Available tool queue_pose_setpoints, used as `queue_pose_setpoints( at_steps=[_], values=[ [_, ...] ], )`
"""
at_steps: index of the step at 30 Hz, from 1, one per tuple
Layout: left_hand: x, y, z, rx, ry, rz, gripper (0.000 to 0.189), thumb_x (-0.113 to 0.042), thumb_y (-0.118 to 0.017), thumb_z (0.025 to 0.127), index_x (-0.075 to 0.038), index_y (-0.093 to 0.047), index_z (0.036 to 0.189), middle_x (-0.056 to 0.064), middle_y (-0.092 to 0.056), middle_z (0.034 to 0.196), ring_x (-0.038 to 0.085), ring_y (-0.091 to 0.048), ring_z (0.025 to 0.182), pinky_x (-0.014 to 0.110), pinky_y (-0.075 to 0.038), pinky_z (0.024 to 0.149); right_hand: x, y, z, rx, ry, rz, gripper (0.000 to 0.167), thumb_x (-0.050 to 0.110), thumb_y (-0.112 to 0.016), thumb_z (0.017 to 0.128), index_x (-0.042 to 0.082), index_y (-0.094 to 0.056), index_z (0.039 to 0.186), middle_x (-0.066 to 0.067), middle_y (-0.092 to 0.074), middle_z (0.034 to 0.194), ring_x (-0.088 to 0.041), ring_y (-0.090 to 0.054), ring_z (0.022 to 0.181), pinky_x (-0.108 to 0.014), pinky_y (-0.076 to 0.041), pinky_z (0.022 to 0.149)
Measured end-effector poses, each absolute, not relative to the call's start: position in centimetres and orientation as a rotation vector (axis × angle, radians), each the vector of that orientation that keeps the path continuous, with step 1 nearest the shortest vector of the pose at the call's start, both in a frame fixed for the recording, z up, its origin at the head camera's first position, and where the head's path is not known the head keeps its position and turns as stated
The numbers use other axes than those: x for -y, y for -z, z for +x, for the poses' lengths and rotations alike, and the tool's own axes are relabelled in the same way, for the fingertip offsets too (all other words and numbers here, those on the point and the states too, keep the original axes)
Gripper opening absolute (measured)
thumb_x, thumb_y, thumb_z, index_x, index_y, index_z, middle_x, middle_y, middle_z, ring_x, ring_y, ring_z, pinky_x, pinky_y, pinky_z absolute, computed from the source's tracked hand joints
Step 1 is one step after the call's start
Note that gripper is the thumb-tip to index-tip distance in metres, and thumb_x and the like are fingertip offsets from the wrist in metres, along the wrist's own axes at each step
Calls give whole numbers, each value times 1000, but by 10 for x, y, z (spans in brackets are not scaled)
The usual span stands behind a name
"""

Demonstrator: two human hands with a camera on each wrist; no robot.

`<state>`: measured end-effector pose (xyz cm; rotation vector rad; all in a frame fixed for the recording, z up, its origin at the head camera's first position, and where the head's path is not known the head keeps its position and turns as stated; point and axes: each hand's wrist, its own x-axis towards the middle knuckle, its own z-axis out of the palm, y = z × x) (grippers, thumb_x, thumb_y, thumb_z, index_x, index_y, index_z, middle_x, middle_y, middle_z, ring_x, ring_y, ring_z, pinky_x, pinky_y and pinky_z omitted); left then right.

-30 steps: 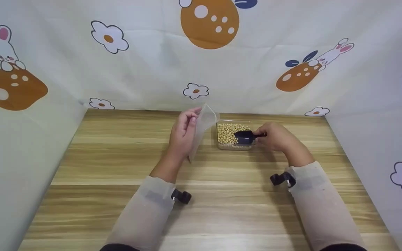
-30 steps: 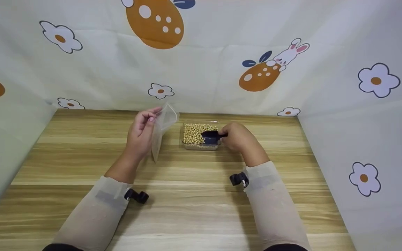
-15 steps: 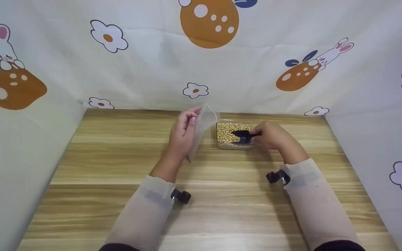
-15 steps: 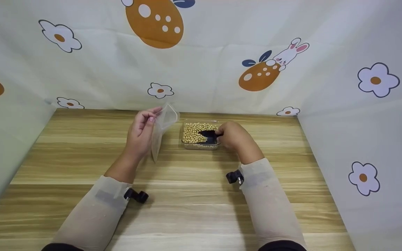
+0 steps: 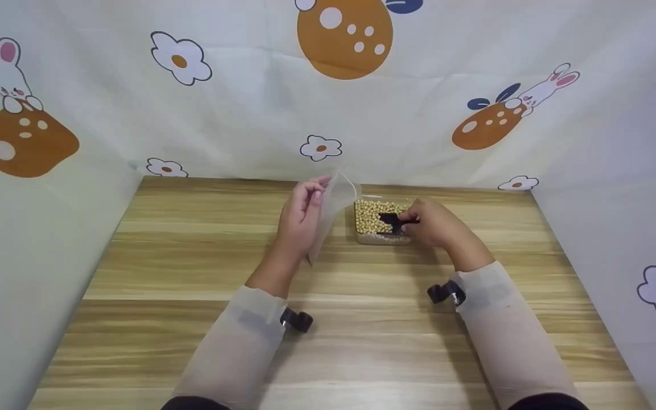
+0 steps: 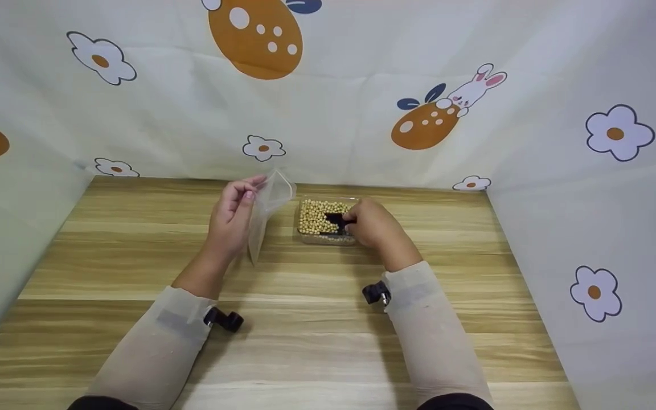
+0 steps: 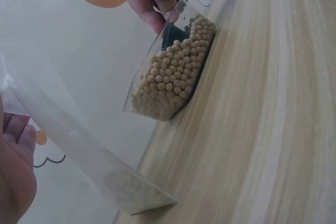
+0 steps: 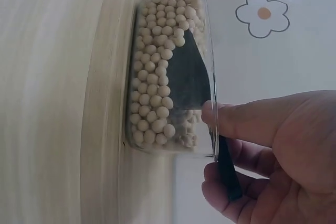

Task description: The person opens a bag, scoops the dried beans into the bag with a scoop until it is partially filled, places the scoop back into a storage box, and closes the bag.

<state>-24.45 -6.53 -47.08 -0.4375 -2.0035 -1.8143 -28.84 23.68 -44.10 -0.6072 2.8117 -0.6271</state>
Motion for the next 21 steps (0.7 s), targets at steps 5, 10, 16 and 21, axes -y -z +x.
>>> queue_pose_setpoints(
  at_steps=[5, 10, 16, 21],
  values=[
    [65, 470, -244, 2030, 1802, -420, 18, -13, -46, 114, -3, -59, 119, 9, -66, 149, 24, -60, 143, 42, -48, 123, -239, 447, -286, -2853, 638, -609, 31, 7, -70, 99, 1, -76, 128, -22, -71, 119, -41, -68, 116, -57, -54, 107],
    [64, 469, -243, 2035, 1817, -414, 19, -15, -45, 114, -3, -59, 119, 9, -66, 149, 23, -60, 143, 41, -47, 124, -244, 455, -285, -2874, 696, -597, 30, 11, -73, 99, 4, -77, 128, -18, -72, 116, -39, -68, 114, -56, -54, 107],
    [64, 469, -245, 2028, 1832, -417, 21, -16, -46, 114, 1, -58, 120, 8, -66, 150, 23, -59, 144, 41, -47, 124, -247, 462, -285, -2887, 782, -553, 30, 17, -75, 100, 7, -77, 129, -14, -71, 119, -38, -68, 115, -56, -53, 107],
    [65, 470, -244, 2018, 1837, -420, 21, -16, -46, 114, 0, -59, 120, 9, -66, 150, 24, -59, 145, 42, -47, 124, -246, 468, -284, -2883, 849, -521, 30, 17, -74, 101, 8, -77, 130, -14, -70, 126, -38, -66, 122, -57, -51, 113]
  ],
)
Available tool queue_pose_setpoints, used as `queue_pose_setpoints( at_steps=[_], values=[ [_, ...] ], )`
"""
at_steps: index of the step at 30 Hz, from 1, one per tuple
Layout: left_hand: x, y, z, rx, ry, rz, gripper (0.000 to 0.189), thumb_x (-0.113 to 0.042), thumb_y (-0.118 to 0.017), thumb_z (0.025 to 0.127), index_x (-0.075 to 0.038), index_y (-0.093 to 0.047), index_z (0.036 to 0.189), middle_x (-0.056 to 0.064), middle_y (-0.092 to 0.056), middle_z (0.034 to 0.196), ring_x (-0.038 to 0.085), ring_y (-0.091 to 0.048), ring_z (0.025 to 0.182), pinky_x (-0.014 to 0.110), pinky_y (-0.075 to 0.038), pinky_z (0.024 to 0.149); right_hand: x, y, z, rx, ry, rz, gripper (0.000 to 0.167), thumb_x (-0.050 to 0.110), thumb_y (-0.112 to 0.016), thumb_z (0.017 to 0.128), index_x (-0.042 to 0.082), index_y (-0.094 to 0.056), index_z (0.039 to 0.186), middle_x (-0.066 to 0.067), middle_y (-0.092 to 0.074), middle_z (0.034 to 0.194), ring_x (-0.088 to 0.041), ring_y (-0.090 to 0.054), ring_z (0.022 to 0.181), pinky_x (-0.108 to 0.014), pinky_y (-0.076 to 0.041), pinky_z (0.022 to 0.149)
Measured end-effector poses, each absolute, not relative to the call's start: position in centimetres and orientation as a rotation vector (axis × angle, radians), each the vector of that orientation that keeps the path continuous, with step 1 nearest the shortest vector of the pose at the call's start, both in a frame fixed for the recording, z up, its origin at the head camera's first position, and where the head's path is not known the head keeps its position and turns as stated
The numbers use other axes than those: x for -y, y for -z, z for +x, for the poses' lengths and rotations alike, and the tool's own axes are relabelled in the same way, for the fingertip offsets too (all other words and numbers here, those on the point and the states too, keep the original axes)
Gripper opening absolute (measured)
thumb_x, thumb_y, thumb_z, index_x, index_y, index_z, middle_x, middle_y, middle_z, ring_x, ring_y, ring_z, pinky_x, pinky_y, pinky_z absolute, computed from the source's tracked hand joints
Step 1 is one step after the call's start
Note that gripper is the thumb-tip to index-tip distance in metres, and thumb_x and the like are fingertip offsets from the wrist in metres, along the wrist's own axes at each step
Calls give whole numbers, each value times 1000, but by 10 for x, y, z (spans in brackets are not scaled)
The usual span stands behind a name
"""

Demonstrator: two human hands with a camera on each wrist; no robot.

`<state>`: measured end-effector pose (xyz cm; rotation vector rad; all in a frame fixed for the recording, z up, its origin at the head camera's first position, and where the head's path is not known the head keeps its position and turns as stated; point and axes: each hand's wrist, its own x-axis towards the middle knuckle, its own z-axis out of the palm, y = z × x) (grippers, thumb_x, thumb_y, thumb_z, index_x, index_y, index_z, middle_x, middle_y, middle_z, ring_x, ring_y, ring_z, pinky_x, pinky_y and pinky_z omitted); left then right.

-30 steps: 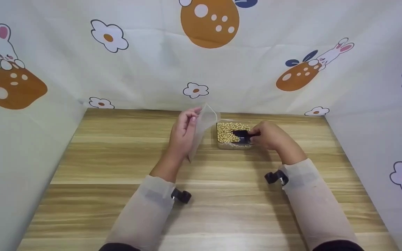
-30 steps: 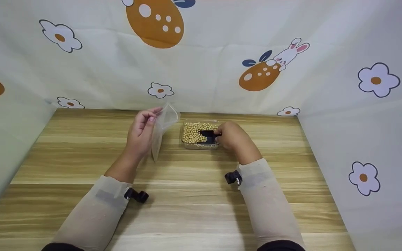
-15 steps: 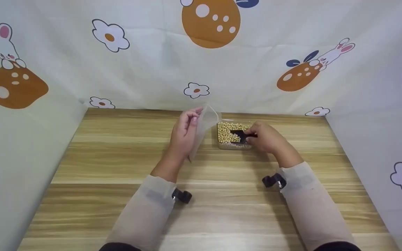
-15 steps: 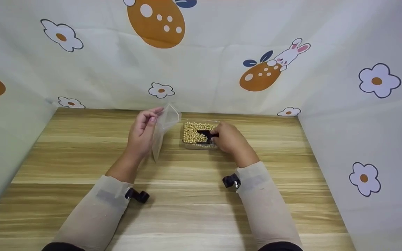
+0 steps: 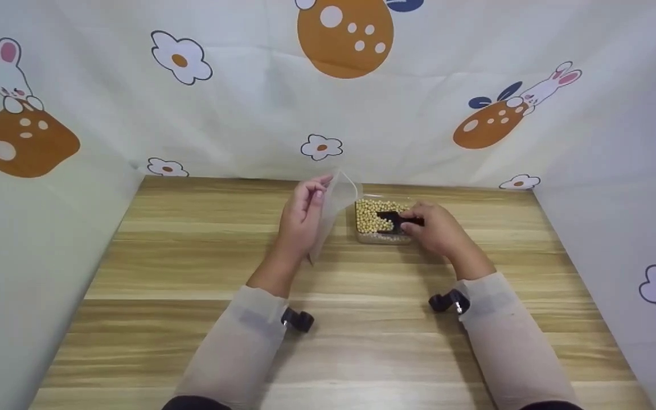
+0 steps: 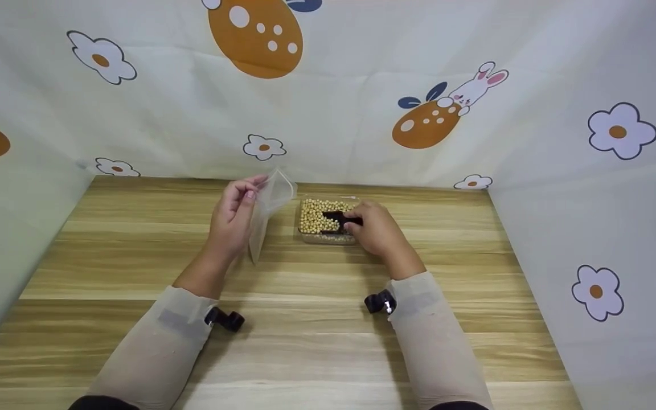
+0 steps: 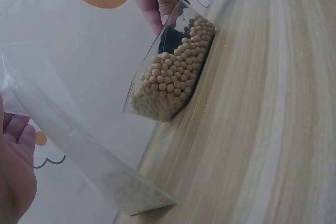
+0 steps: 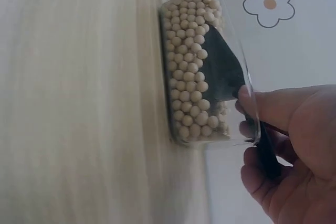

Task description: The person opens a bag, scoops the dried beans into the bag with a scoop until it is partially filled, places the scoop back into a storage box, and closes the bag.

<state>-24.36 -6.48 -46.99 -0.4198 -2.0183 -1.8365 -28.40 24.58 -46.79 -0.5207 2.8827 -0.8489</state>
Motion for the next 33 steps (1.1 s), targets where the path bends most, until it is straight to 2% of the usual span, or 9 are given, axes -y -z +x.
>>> queue_pose_setpoints(
  at_steps=[14, 19, 28, 33],
  values=[
    [65, 470, -244, 1999, 1820, -453, 20, -14, -46, 114, 1, -59, 119, 11, -66, 149, 25, -60, 142, 45, -48, 121, -253, 474, -277, -2916, 1011, -462, 31, 16, -71, 103, 2, -74, 131, -21, -67, 133, -42, -60, 131, -58, -44, 121],
    [65, 470, -244, 1994, 1832, -449, 22, -13, -46, 114, 4, -58, 119, 11, -66, 149, 26, -61, 141, 46, -49, 120, -258, 474, -276, -2893, 1062, -408, 31, 18, -71, 103, 3, -74, 131, -19, -67, 134, -41, -59, 134, -58, -42, 122],
    [65, 470, -244, 2005, 1833, -443, 20, -13, -45, 114, 2, -58, 119, 11, -66, 149, 24, -60, 142, 43, -49, 120, -270, 472, -273, -2869, 1148, -368, 33, 21, -71, 104, 7, -72, 134, -17, -66, 137, -39, -58, 135, -58, -40, 124],
    [65, 469, -244, 2004, 1836, -442, 21, -12, -45, 114, 4, -57, 120, 12, -66, 149, 24, -60, 143, 41, -48, 122, -274, 471, -272, -2857, 1209, -360, 34, 21, -70, 104, 8, -72, 135, -18, -67, 137, -38, -58, 135, -56, -41, 123]
  ],
)
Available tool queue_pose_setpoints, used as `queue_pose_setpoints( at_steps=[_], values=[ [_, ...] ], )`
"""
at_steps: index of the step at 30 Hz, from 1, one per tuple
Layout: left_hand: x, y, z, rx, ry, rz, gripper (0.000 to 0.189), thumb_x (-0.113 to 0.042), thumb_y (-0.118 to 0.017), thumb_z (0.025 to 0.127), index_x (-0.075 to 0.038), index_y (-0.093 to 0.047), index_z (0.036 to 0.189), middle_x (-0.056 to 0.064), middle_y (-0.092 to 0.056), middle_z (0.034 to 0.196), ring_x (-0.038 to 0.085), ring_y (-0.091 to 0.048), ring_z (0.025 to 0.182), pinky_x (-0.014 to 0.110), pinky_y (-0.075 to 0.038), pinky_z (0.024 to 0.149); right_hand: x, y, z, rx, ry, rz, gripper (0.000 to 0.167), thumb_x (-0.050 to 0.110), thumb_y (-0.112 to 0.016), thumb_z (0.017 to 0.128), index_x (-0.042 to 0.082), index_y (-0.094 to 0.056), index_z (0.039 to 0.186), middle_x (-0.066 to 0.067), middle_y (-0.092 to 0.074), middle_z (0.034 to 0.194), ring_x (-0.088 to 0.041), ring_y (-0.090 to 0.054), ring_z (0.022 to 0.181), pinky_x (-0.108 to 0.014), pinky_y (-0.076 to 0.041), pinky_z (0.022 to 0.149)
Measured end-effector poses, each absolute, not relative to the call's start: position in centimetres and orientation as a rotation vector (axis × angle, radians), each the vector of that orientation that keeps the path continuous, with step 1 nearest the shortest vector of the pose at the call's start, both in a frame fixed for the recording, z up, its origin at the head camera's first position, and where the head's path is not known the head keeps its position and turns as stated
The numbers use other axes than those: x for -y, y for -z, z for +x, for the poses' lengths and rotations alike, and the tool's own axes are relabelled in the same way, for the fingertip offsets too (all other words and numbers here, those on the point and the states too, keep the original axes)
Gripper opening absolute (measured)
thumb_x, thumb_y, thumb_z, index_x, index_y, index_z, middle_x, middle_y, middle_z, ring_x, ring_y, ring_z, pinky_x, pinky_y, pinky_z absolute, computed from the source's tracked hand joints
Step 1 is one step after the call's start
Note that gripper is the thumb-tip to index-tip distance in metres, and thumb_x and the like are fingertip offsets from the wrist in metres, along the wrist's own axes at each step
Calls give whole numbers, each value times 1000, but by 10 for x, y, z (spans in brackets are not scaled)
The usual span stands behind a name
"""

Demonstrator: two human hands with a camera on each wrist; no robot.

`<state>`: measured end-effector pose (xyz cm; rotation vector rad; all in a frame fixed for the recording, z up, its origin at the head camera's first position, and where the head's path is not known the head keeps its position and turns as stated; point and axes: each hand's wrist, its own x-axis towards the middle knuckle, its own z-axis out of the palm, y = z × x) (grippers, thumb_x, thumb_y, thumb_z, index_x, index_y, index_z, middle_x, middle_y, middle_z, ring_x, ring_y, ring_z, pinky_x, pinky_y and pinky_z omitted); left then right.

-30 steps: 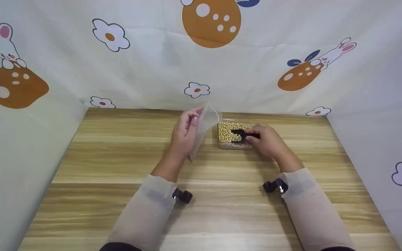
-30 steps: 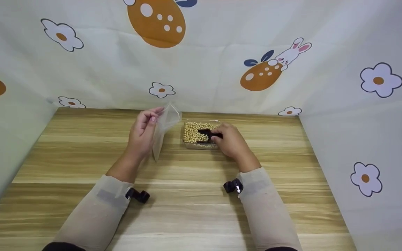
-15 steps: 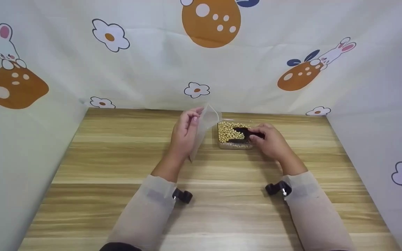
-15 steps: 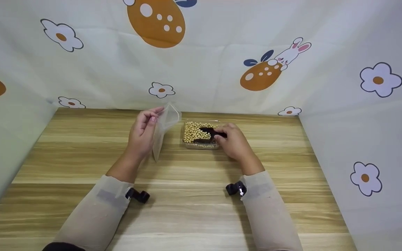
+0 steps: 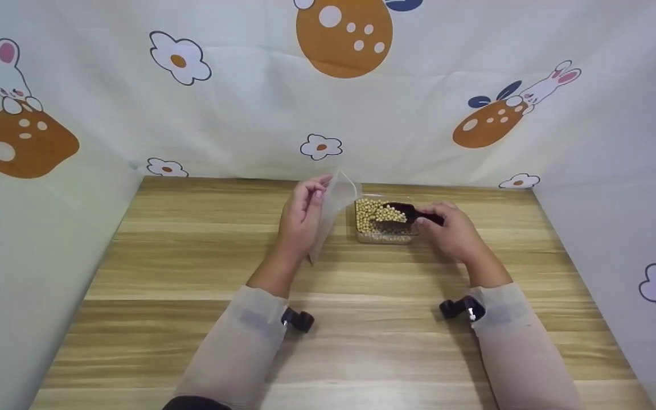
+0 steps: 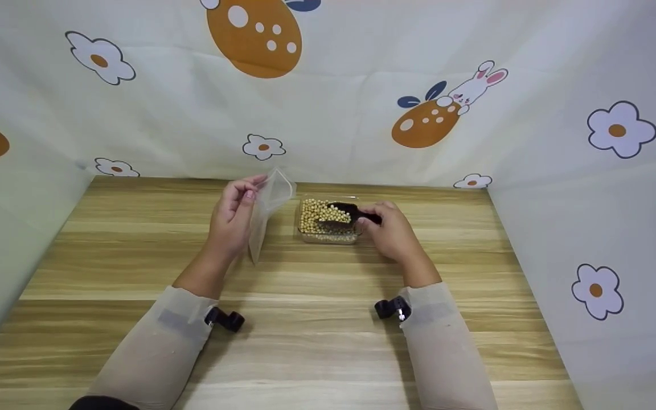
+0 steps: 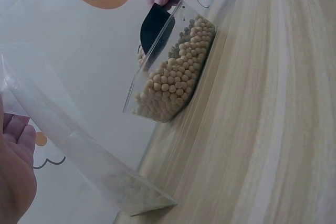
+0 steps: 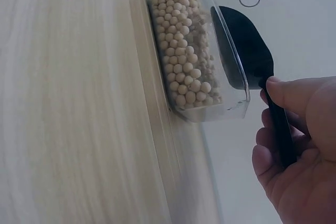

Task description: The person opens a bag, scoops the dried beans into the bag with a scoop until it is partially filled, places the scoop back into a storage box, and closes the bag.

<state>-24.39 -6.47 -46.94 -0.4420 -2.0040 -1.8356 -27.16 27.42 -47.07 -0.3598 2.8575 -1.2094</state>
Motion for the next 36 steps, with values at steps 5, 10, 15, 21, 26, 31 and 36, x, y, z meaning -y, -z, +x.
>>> queue_pose_setpoints(
  at_steps=[5, 10, 15, 21, 26, 31, 36],
  values=[
    [64, 470, -245, 1984, 1835, -451, 18, -9, -46, 113, 3, -58, 118, 15, -66, 148, 26, -60, 143, 41, -47, 124, -277, 470, -271, -2833, 1253, -321, 35, 23, -69, 105, 8, -72, 136, -18, -65, 136, -36, -58, 133, -53, -42, 120],
    [64, 471, -245, 1987, 1830, -448, 17, -9, -46, 113, 1, -58, 118, 14, -66, 148, 25, -60, 143, 39, -47, 124, -279, 466, -270, -2808, 1296, -266, 37, 27, -69, 105, 10, -71, 138, -17, -65, 135, -32, -59, 131, -46, -45, 116],
    [64, 470, -245, 1989, 1834, -446, 17, -10, -46, 113, 1, -58, 119, 14, -66, 148, 26, -60, 143, 40, -47, 124, -277, 458, -268, -2762, 1420, -256, 35, 26, -68, 106, 7, -71, 135, -16, -67, 134, -25, -63, 120, -22, -53, 101],
    [64, 470, -244, 1992, 1846, -438, 17, -11, -45, 114, 0, -58, 119, 13, -66, 149, 26, -59, 144, 37, -46, 125, -272, 446, -266, -2751, 1503, -279, 34, 25, -67, 107, 5, -72, 134, -14, -65, 132, -11, -63, 111, -9, -52, 90],
    [64, 470, -245, 2004, 1844, -436, 18, -11, -45, 114, 0, -58, 120, 12, -65, 150, 24, -59, 144, 36, -46, 125, -268, 431, -265, -2750, 1529, -293, 34, 24, -67, 107, 5, -71, 134, -11, -63, 134, -8, -62, 113, -9, -52, 94],
    [65, 470, -244, 1993, 1849, -439, 18, -11, -45, 114, 1, -58, 120, 12, -66, 149, 24, -59, 144, 37, -47, 124, -261, 417, -264, -2742, 1575, -371, 33, 22, -67, 107, 3, -71, 133, -11, -63, 131, -9, -63, 112, -9, -52, 94],
    [64, 471, -245, 1941, 1854, -468, 16, -8, -47, 113, 2, -58, 117, 16, -67, 146, 27, -60, 142, 38, -47, 124, -252, 403, -265, -2711, 1633, -460, 31, 18, -68, 106, 2, -72, 132, -11, -65, 129, -9, -64, 111, -11, -53, 95]
  ],
)
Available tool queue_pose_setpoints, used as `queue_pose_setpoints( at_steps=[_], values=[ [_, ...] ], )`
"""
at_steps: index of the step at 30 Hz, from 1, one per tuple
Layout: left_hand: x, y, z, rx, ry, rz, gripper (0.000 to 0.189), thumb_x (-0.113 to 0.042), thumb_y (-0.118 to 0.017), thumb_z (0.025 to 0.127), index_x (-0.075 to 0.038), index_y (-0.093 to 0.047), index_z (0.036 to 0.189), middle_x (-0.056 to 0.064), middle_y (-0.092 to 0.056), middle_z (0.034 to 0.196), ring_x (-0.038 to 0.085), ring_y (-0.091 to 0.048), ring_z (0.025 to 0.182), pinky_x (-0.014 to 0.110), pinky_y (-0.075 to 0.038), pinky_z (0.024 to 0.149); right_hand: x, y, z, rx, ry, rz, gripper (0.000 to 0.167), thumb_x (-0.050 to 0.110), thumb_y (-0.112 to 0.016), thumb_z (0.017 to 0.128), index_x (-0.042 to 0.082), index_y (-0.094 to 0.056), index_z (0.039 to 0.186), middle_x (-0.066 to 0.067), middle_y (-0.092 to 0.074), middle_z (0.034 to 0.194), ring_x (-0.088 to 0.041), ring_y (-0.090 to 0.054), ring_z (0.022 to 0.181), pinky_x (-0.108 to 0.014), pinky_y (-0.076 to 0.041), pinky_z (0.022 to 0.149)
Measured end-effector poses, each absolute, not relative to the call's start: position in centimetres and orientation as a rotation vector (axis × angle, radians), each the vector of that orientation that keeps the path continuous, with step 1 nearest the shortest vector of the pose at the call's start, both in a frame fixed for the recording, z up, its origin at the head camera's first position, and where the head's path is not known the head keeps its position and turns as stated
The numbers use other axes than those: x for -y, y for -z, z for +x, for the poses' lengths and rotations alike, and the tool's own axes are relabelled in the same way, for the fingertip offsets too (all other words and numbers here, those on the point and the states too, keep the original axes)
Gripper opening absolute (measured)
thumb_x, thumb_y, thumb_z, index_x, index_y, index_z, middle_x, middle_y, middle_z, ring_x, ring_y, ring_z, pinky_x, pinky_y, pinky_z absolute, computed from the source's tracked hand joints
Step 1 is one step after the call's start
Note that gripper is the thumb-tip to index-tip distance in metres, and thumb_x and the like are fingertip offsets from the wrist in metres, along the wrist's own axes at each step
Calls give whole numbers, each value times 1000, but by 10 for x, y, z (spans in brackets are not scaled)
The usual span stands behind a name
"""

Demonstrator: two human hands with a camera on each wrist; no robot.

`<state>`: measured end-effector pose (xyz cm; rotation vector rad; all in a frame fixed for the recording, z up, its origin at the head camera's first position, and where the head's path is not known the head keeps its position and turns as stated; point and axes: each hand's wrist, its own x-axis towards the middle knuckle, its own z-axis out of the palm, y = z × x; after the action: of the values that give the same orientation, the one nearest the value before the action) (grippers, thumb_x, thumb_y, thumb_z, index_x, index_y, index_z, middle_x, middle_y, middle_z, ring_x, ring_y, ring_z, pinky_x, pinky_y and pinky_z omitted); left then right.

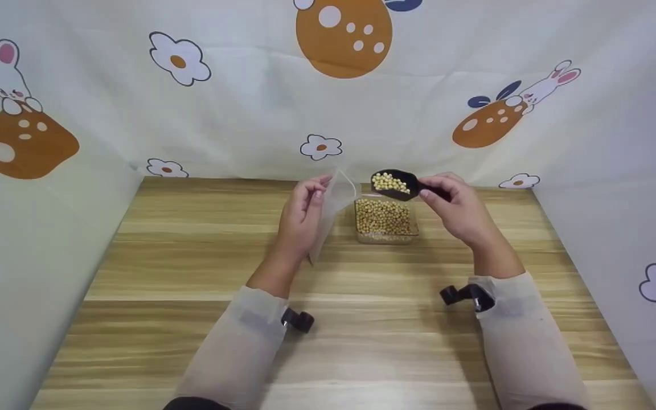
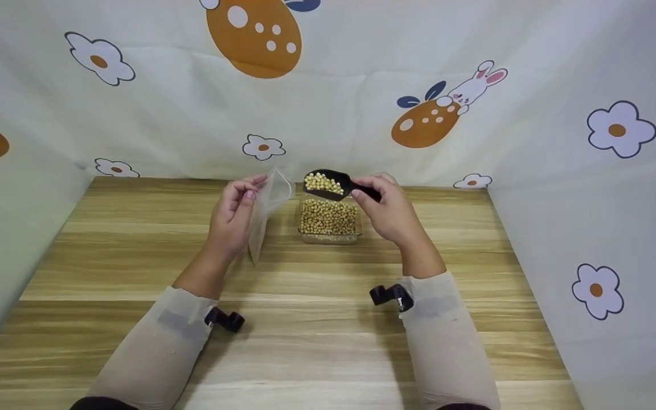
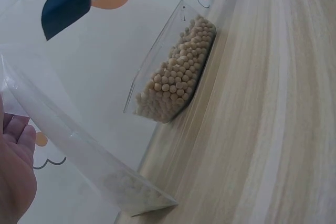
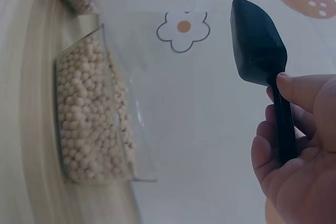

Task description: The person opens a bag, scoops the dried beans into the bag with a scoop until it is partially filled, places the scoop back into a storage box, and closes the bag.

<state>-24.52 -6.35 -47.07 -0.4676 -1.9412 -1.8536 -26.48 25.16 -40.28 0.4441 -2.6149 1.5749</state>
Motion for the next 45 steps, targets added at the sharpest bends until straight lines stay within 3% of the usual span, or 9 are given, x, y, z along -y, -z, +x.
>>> queue_pose_setpoints(
  at_steps=[10, 23, 45],
  values=[
    [63, 470, -243, 1972, 1845, -428, 15, -9, -47, 113, -1, -60, 117, 14, -67, 147, 27, -61, 142, 39, -48, 123, -227, 379, -267, 2693, -1438, 530, 28, 21, -70, 104, 7, -75, 128, -9, -66, 125, -17, -60, 110, -15, -50, 92],
    [63, 468, -243, 1967, 1854, -443, 15, -8, -47, 112, 0, -59, 117, 14, -67, 148, 27, -60, 143, 34, -45, 125, -201, 355, -274, 2859, -1151, 654, 30, 20, -70, 105, 7, -75, 130, -12, -66, 127, -27, -61, 119, -43, -48, 107],
    [62, 468, -242, 1999, 1849, -408, 15, -14, -49, 113, -7, -61, 119, 7, -66, 151, 25, -58, 145, 40, -45, 125, -183, 326, -276, 2914, -733, 921, 26, 17, -72, 103, 7, -77, 127, -11, -66, 117, -27, -62, 108, -43, -52, 97]
  ],
)
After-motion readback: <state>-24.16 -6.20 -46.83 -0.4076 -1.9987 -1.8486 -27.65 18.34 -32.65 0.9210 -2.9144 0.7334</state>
